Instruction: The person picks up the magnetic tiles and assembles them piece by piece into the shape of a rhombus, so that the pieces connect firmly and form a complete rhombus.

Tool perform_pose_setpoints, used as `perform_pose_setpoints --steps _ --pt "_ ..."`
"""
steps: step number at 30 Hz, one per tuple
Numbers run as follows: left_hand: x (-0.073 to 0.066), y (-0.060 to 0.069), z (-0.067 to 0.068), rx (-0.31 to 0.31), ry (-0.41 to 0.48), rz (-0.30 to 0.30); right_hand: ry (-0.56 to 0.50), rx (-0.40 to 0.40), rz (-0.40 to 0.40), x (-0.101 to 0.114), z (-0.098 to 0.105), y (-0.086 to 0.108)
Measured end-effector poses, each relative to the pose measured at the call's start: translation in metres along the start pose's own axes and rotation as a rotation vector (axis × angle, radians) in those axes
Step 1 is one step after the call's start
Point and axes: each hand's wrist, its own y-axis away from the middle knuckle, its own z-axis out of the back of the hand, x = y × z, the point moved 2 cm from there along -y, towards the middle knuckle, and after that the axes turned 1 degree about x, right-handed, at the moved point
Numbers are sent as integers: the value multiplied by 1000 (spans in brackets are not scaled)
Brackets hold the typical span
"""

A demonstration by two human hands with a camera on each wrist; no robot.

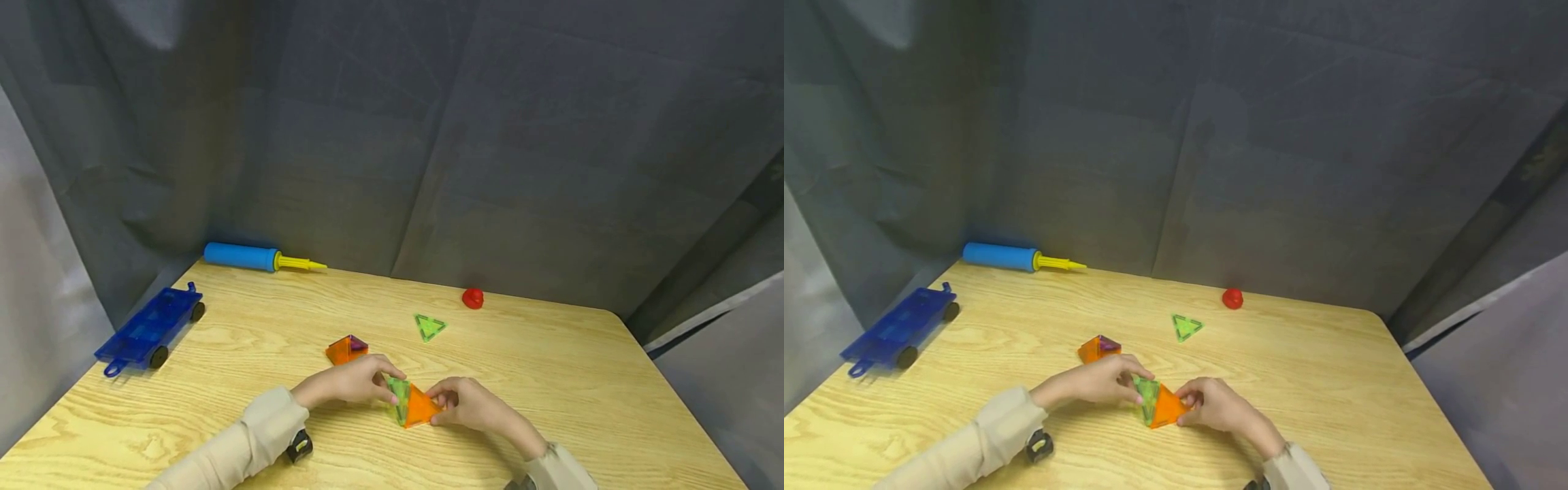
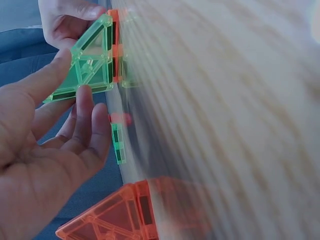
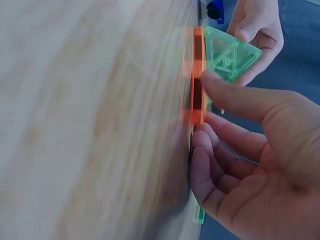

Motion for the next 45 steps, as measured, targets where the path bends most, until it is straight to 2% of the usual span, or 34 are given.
perform_pose_setpoints --steps 5,12,15,20,24,33,39,45 --pt "-1 1 0 3 11 6 19 -26 11 -3 6 -3" --pt "-1 2 0 9 11 11 78 -152 18 -14 16 -14" --pt "-1 2 0 10 11 11 78 -173 11 -18 20 -20" --pt "0 2 0 11 13 12 135 -163 -20 -24 26 -34" --pt "0 2 0 11 5 9 162 -124 -59 -28 28 -44" --pt "0 2 0 16 7 1 214 -57 -158 -28 30 -54" --pt "1 2 1 16 -1 -3 261 -44 -168 -29 30 -56" --pt "3 3 1 11 -4 5 236 -35 -157 -30 27 -54"
